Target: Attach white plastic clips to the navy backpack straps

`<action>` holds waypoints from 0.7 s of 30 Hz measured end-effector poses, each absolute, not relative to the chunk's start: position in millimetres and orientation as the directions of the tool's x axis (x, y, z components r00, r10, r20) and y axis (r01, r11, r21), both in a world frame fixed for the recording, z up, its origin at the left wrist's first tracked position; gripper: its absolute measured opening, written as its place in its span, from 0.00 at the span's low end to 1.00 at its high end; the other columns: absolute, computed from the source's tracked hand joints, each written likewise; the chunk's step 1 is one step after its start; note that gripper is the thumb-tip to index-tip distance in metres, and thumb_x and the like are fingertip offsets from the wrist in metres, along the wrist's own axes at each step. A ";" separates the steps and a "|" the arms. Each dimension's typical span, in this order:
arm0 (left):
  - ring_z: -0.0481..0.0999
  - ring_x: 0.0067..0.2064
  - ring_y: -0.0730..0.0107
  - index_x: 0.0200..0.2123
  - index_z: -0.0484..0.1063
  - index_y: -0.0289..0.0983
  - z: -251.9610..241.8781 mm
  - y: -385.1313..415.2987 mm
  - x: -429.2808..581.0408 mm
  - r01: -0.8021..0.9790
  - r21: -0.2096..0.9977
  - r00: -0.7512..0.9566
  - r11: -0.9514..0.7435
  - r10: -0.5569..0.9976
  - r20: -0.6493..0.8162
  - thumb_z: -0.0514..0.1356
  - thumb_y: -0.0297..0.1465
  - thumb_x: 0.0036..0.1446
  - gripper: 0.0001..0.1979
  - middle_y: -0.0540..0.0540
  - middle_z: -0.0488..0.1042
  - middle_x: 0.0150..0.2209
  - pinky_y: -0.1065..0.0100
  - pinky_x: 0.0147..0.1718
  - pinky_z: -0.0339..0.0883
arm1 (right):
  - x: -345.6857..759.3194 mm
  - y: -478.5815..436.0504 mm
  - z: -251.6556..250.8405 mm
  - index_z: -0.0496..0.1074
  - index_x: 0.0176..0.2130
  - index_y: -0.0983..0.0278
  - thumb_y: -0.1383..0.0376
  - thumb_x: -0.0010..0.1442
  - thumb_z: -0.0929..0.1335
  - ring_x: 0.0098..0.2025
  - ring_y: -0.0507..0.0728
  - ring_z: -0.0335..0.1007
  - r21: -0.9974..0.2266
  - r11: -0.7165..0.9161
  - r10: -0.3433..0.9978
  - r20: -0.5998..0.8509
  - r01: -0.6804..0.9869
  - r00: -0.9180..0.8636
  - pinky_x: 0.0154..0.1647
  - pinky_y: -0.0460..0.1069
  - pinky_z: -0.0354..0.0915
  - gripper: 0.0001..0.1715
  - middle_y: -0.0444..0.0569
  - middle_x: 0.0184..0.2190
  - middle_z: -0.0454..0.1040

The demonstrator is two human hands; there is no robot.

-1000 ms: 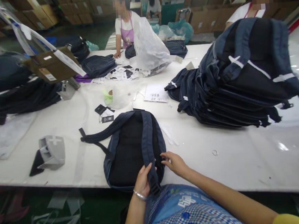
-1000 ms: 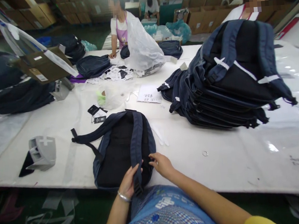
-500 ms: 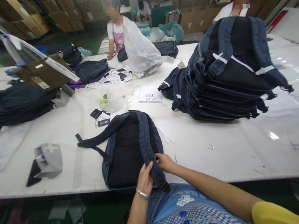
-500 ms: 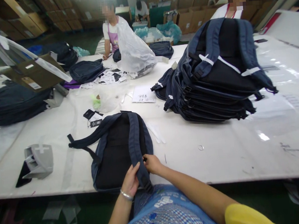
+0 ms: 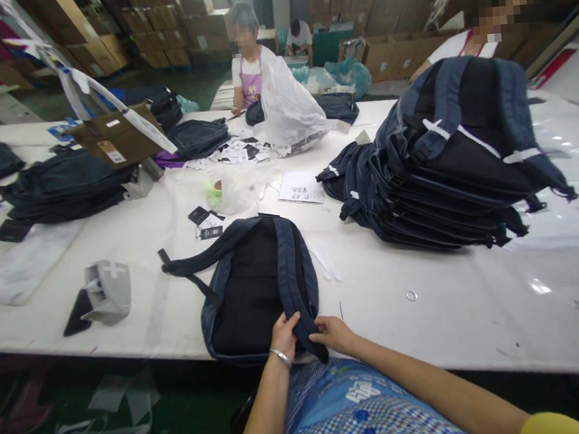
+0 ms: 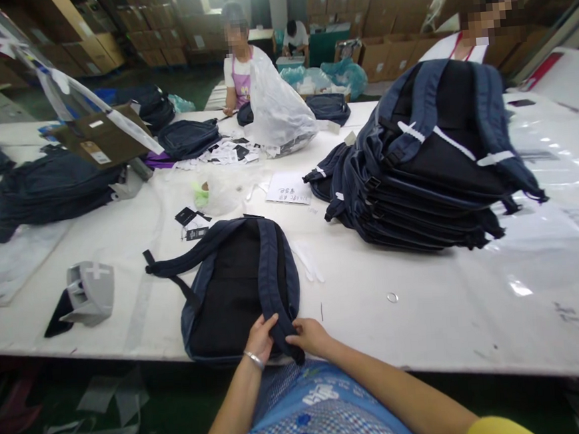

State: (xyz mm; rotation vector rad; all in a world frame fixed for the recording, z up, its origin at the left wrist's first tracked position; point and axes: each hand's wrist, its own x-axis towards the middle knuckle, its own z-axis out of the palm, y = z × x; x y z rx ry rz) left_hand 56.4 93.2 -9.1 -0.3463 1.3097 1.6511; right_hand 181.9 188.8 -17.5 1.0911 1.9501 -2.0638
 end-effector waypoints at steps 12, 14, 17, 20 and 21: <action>0.80 0.35 0.67 0.39 0.74 0.32 -9.5 94.6 57.8 -0.799 0.601 -0.530 -0.011 0.485 -0.696 0.67 0.28 0.50 0.12 0.41 0.80 0.36 0.68 0.37 0.74 | 187.4 188.0 -33.3 0.76 0.35 0.67 0.50 0.42 0.73 0.35 0.57 0.72 -0.826 -0.307 0.259 -0.551 0.473 -0.794 0.42 0.52 0.66 0.26 0.46 0.30 0.77; 0.80 0.35 0.67 0.39 0.74 0.32 -7.1 95.7 58.7 -0.789 0.615 -0.543 -0.008 0.479 -0.690 0.66 0.28 0.51 0.11 0.40 0.80 0.36 0.68 0.37 0.74 | 188.2 189.2 -31.0 0.77 0.34 0.68 0.49 0.43 0.73 0.30 0.55 0.70 -0.805 -0.322 0.237 -0.579 0.499 -0.781 0.37 0.50 0.65 0.27 0.46 0.27 0.76; 0.80 0.36 0.66 0.39 0.75 0.32 1.2 92.0 58.4 -0.778 0.628 -0.543 0.026 0.475 -0.693 0.66 0.29 0.52 0.11 0.39 0.80 0.38 0.66 0.39 0.73 | 189.3 191.3 -26.2 0.77 0.36 0.68 0.49 0.44 0.73 0.28 0.52 0.68 -0.780 -0.346 0.203 -0.605 0.521 -0.770 0.33 0.48 0.63 0.28 0.46 0.27 0.76; 0.80 0.36 0.64 0.39 0.76 0.32 11.4 82.8 59.3 -0.767 0.636 -0.535 0.087 0.460 -0.709 0.66 0.30 0.51 0.12 0.37 0.80 0.37 0.66 0.39 0.73 | 189.8 194.4 -19.5 0.77 0.38 0.68 0.49 0.45 0.73 0.28 0.51 0.67 -0.771 -0.353 0.164 -0.609 0.530 -0.776 0.32 0.47 0.62 0.28 0.47 0.28 0.76; 0.80 0.36 0.63 0.38 0.76 0.31 14.0 79.8 60.3 -0.764 0.636 -0.529 0.109 0.459 -0.714 0.67 0.30 0.50 0.12 0.37 0.80 0.37 0.66 0.38 0.73 | 189.7 195.2 -17.3 0.77 0.38 0.68 0.49 0.46 0.73 0.29 0.51 0.67 -0.771 -0.352 0.151 -0.607 0.531 -0.780 0.33 0.47 0.62 0.27 0.48 0.29 0.76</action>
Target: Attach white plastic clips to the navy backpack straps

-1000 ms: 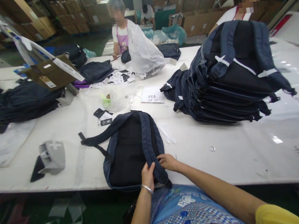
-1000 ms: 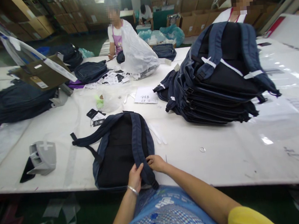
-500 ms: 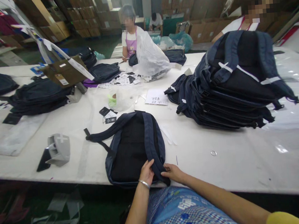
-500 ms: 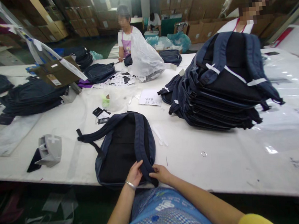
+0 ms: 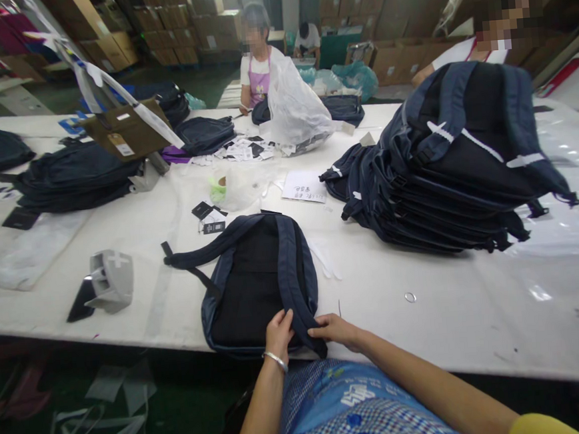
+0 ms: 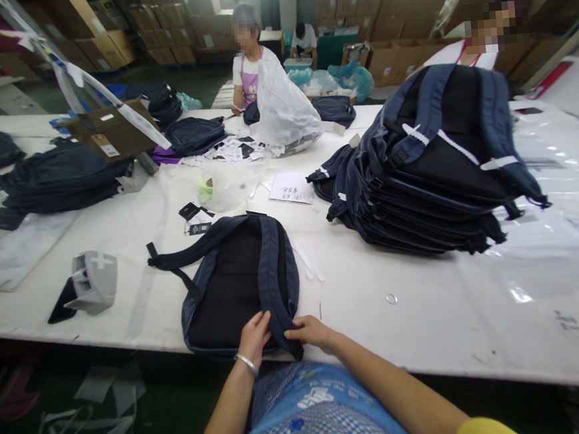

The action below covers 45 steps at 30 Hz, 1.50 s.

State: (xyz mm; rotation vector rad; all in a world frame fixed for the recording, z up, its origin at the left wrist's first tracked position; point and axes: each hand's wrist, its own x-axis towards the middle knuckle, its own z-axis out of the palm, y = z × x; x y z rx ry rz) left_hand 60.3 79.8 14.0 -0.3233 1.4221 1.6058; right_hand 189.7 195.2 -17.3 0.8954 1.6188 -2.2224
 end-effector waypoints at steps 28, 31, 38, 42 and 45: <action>0.79 0.44 0.57 0.40 0.76 0.32 -25.2 72.9 72.0 -0.752 0.635 -0.513 0.178 0.448 -0.733 0.70 0.36 0.45 0.20 0.38 0.80 0.39 0.63 0.44 0.73 | 113.6 367.1 -37.9 0.68 0.36 0.66 0.71 0.59 0.62 0.45 0.60 0.67 -0.513 0.315 0.807 -0.298 0.799 -0.510 0.45 0.50 0.58 0.06 0.58 0.42 0.71; 0.79 0.43 0.58 0.40 0.75 0.33 -21.6 73.3 71.7 -0.774 0.611 -0.493 0.163 0.451 -0.744 0.70 0.36 0.44 0.20 0.38 0.80 0.39 0.65 0.43 0.73 | 118.7 374.4 -24.5 0.68 0.34 0.66 0.69 0.59 0.61 0.42 0.58 0.68 -0.561 0.281 0.788 -0.328 0.778 -0.521 0.43 0.50 0.59 0.07 0.54 0.37 0.72; 0.80 0.38 0.59 0.41 0.75 0.32 7.1 77.0 68.7 -0.812 0.574 -0.487 0.106 0.419 -0.766 0.71 0.35 0.43 0.21 0.39 0.80 0.37 0.64 0.37 0.75 | 153.2 336.1 21.4 0.69 0.40 0.66 0.55 0.59 0.60 0.30 0.52 0.69 -0.772 0.114 0.514 -0.493 0.625 -0.702 0.27 0.44 0.62 0.18 0.48 0.31 0.73; 0.80 0.36 0.59 0.41 0.74 0.32 20.1 75.8 69.1 -0.808 0.589 -0.531 0.018 0.410 -0.742 0.72 0.35 0.41 0.23 0.39 0.80 0.35 0.64 0.37 0.75 | 178.5 297.8 26.2 0.75 0.33 0.67 0.57 0.50 0.67 0.20 0.49 0.63 -0.806 0.060 0.243 -0.560 0.588 -0.792 0.21 0.43 0.58 0.16 0.43 0.19 0.69; 0.80 0.35 0.59 0.41 0.74 0.32 27.2 74.6 72.0 -0.776 0.630 -0.574 -0.004 0.418 -0.704 0.72 0.35 0.40 0.24 0.40 0.80 0.34 0.64 0.35 0.75 | 176.9 275.9 18.1 0.76 0.28 0.67 0.62 0.45 0.70 0.19 0.48 0.62 -0.820 0.054 0.118 -0.561 0.570 -0.819 0.21 0.43 0.58 0.11 0.42 0.18 0.69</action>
